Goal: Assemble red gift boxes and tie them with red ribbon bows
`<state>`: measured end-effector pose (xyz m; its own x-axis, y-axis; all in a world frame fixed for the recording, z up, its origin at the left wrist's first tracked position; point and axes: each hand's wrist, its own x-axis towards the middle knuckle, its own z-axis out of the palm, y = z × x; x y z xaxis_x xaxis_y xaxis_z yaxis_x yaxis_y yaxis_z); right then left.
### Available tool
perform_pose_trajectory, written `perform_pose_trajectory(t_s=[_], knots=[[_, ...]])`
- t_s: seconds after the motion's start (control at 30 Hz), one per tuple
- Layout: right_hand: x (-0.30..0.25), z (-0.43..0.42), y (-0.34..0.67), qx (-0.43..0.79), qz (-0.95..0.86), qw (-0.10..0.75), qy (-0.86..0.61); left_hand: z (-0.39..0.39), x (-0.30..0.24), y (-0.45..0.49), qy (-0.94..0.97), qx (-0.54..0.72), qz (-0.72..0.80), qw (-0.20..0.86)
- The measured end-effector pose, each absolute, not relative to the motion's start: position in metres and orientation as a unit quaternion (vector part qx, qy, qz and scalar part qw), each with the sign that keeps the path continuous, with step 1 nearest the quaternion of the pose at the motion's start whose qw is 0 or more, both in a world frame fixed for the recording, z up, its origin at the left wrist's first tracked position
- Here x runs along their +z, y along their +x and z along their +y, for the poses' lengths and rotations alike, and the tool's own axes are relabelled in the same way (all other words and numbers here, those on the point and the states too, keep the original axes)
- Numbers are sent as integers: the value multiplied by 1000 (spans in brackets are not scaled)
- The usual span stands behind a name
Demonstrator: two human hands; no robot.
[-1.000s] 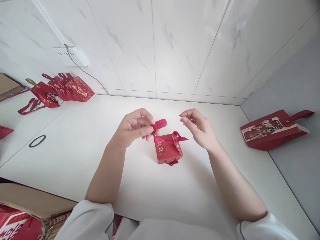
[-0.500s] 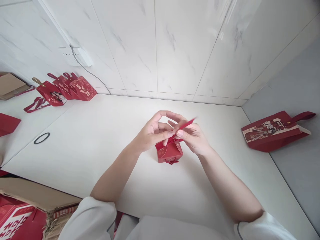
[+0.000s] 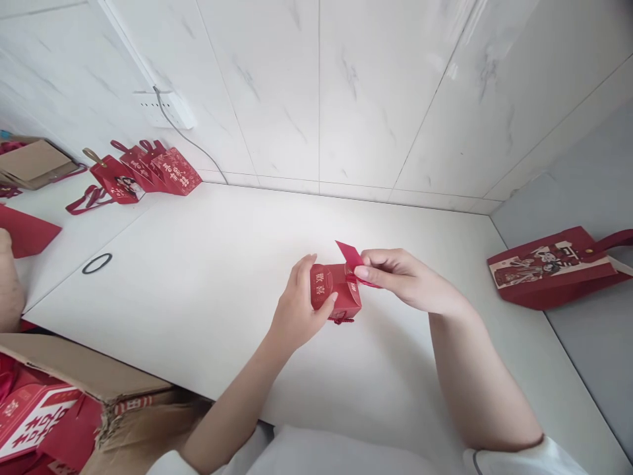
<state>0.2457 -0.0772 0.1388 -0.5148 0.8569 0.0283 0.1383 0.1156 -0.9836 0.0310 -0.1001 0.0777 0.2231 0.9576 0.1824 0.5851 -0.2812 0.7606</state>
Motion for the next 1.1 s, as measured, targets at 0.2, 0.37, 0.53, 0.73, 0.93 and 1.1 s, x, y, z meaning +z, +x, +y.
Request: perform_pose_trajectory(t_s=[0.2, 0.37, 0.53, 0.73, 0.93, 1.1], knots=[[125, -70, 221, 460, -741, 271, -407, -110, 71, 29, 614, 437, 559, 345], [116, -69, 211, 462, -759, 224, -401, -110, 71, 22, 597, 430, 580, 349], [113, -67, 206, 508, -735, 226, -388, -110, 72, 22, 583, 438, 585, 354], [111, -64, 203, 543, -725, 231, -357, -109, 73, 22, 588, 432, 583, 359], [106, -62, 202, 534, -731, 217, -364, -110, 75, 21, 611, 422, 569, 354], [102, -63, 198, 523, -729, 220, -383, -106, 82, 19, 573, 449, 535, 429]])
